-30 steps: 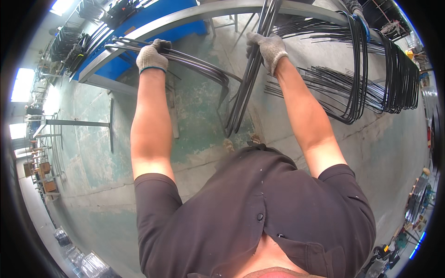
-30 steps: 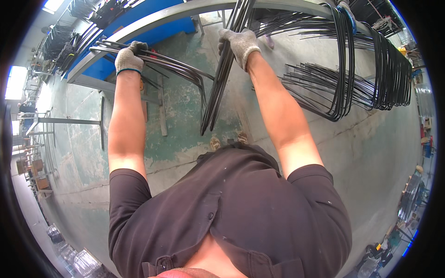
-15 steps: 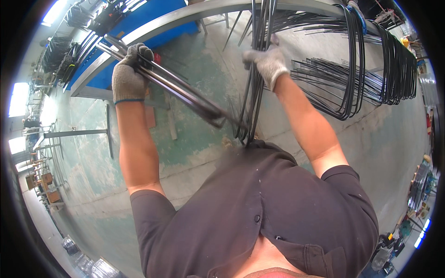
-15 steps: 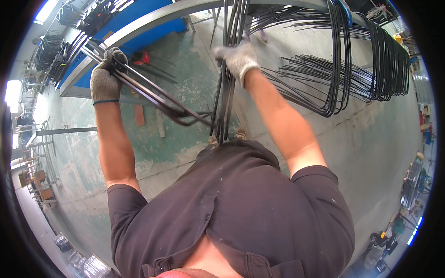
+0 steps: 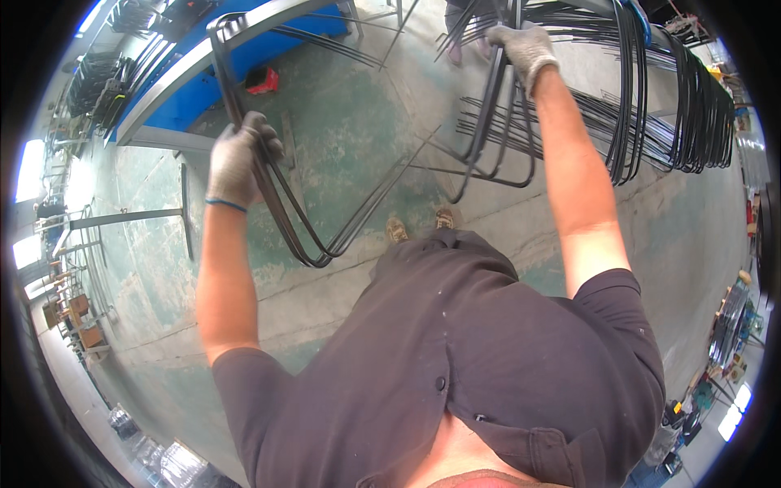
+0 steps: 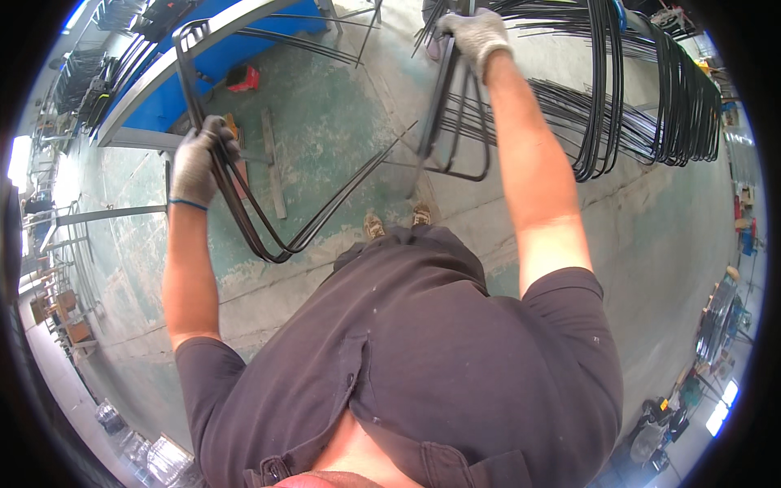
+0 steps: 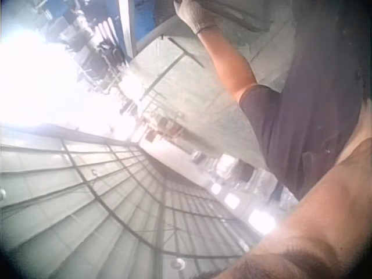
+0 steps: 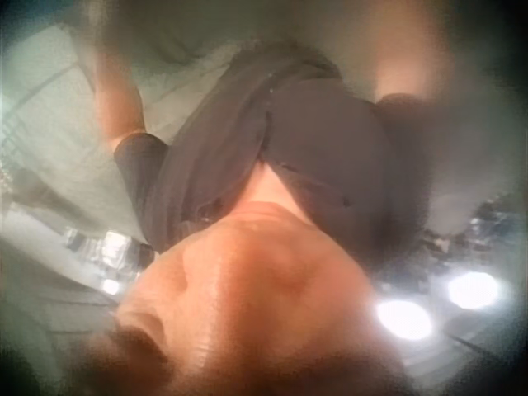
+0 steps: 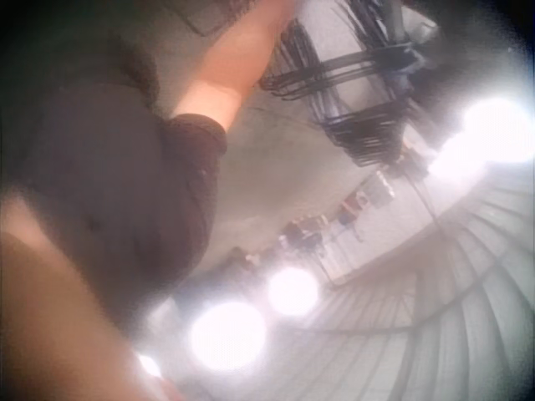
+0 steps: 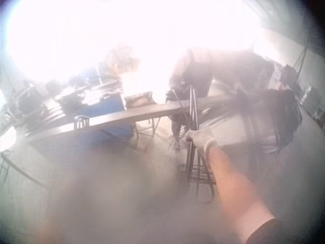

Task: The person removes U-shaped metal rods from a horizontal rack, stacks them on the floor, and then loads them onto a red hand truck. The person wears gloves and works in a warehouse with other workers visible in the background.

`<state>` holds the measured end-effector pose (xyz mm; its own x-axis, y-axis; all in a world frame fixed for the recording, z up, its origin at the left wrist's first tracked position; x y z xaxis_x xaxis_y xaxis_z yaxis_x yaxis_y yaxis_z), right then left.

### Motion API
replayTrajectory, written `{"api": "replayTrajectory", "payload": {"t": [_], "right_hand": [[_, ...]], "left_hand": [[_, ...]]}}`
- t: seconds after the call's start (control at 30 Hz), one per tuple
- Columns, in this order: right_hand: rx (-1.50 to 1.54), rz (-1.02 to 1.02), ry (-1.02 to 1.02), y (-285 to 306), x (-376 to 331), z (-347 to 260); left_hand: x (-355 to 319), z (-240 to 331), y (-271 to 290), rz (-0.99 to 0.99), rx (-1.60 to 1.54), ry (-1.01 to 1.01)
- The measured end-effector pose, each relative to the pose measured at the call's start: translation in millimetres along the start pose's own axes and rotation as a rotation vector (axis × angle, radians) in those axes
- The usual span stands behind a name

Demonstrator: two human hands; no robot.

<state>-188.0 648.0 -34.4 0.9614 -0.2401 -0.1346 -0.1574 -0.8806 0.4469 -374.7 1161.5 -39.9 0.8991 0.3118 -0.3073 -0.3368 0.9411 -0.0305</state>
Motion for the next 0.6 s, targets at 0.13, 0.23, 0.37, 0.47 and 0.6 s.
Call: {"api": "replayTrajectory", "payload": {"t": [0.13, 0.23, 0.37, 0.47, 0.6], "right_hand": [[-0.281, 0.090, -0.066, 92.8, 69.0, 57.4], [-0.481, 0.247, -0.193, 167.5, 65.2, 60.0], [-0.849, 0.499, -0.326, 271.2, 86.3, 140.5], [-0.877, 0.491, -0.411, 265.9, 44.6, 143.5], [-0.868, 0.508, -0.460, 268.6, -13.1, 143.2]], "left_hand": [[-14.2, -27.3, 23.2, 0.025, 0.114, -0.060], [-34.9, -8.8, 37.6, 0.069, 0.138, -0.066], [-18.9, 3.4, 64.4, 0.051, 0.218, -0.108], [-20.8, 4.1, 77.2, 0.007, 0.161, -0.079], [-40.2, -3.5, 53.8, -0.089, 0.160, 0.009]]}}
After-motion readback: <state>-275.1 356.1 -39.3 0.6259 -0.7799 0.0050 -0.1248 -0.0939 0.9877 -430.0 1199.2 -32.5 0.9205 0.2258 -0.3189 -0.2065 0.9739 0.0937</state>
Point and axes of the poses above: each hand's wrist, its own x-axis towards the middle knuckle, its own y-axis out of the back of the hand, z = x × y, the point moved 8 cm from there along x, towards the middle knuckle, and after that the axes turned 6 degrees about -y, right-handed, at the moved point
